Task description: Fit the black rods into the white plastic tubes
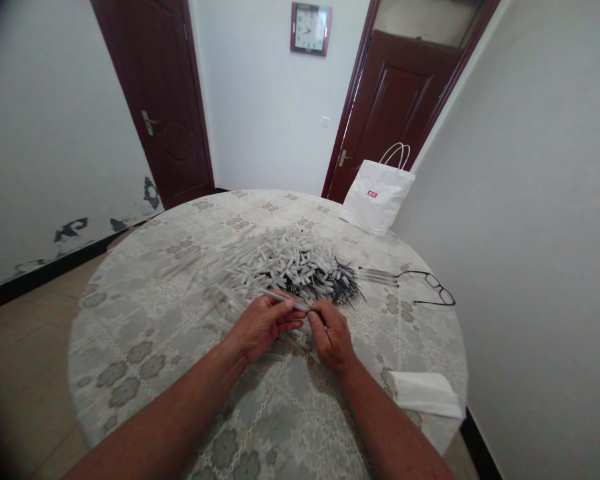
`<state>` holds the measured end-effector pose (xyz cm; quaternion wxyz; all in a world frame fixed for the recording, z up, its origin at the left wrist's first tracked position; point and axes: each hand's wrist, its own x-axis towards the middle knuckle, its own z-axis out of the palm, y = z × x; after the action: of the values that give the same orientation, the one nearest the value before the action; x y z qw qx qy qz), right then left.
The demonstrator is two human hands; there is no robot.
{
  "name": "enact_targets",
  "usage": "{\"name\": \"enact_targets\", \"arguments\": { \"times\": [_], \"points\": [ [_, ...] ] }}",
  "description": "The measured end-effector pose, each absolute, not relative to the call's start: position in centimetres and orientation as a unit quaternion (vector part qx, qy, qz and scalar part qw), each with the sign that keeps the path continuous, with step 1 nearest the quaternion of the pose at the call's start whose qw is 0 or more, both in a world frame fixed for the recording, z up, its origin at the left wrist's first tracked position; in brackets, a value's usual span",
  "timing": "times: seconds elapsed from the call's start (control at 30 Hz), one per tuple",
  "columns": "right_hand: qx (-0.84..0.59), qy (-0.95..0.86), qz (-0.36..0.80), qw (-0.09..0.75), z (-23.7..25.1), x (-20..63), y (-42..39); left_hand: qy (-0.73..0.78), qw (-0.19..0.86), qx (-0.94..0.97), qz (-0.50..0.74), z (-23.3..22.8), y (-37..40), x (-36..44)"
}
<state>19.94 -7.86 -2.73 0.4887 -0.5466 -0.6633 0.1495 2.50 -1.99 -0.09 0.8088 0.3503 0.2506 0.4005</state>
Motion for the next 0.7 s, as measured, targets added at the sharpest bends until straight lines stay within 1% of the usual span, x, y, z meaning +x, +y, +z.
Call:
{"name": "enact_targets", "arguments": {
  "times": [0.23,0.43,0.53,0.7],
  "points": [
    [-0.554,-0.674,0.132,0.471,-2.67,19.93,-7.66,0.25,0.811,0.352,0.395,-0.26,-1.84,2.45],
    [-0.517,-0.668,0.136,0.518,-3.05,20.12,-7.64,0.246,0.809,0.354,0.4,-0.13,-1.94,2.43],
    [-0.511,-0.68,0.125,0.512,-3.02,20.14,-7.54,0.248,0.809,0.352,0.4,-0.07,-1.96,2.4],
    [-0.508,-0.681,0.136,0.509,-2.86,20.08,-7.59,0.246,0.81,0.357,0.396,-0.1,-2.0,2.5]
  ]
}}
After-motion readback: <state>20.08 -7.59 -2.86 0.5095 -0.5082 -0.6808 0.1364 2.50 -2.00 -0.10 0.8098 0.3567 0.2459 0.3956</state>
